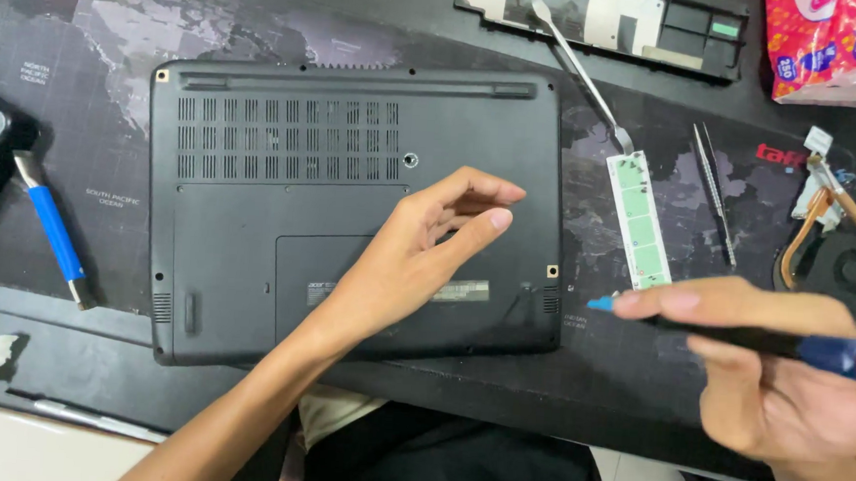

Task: Disassemble the bottom panel and internal components of a laptop using tools.

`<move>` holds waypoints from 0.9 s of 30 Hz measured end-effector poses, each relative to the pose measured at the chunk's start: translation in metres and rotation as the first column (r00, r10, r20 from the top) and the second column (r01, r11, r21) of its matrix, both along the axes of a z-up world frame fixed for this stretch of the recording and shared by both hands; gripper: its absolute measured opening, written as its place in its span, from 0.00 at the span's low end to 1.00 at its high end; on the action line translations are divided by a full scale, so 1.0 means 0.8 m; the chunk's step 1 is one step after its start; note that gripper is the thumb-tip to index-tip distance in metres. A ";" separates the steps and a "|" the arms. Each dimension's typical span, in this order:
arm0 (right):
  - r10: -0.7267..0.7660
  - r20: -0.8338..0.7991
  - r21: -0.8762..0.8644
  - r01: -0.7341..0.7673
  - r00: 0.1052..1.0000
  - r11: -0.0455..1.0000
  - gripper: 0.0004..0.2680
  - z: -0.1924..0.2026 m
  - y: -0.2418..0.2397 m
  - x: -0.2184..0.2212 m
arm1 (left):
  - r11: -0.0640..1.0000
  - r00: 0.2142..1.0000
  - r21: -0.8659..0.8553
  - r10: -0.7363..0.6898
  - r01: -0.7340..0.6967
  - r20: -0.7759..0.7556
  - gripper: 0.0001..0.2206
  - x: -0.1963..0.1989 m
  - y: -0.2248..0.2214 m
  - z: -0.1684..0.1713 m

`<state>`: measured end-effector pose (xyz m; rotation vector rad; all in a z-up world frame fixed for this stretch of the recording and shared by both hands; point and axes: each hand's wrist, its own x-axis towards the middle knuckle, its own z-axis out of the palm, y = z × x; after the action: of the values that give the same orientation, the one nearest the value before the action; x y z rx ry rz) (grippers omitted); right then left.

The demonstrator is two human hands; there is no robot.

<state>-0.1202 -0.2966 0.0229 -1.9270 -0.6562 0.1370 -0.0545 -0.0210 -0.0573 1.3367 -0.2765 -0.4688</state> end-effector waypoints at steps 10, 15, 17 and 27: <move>-0.361 -0.064 -0.147 0.349 0.930 0.926 0.08 -0.029 -0.032 -0.005 | 0.997 0.998 0.074 -0.030 0.027 0.050 0.13 0.004 -0.020 0.025; -0.279 0.208 -0.038 0.293 0.937 0.955 0.16 -0.021 0.007 0.019 | 0.996 0.995 0.055 -0.075 0.071 0.070 0.16 0.002 -0.040 0.043; -0.258 0.367 0.056 0.255 0.894 0.965 0.17 -0.005 0.017 0.032 | 0.993 0.984 0.050 -0.111 0.104 0.141 0.18 0.001 -0.042 0.052; -0.099 0.188 0.232 0.054 0.977 0.971 0.19 0.011 0.001 0.044 | 0.958 0.971 0.261 -0.167 0.119 0.173 0.16 0.007 -0.072 0.066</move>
<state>-0.0848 -0.2958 0.0315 -1.7550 -0.6962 -0.1750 -0.0491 -0.0788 -0.0044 1.6193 -0.4916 -0.5082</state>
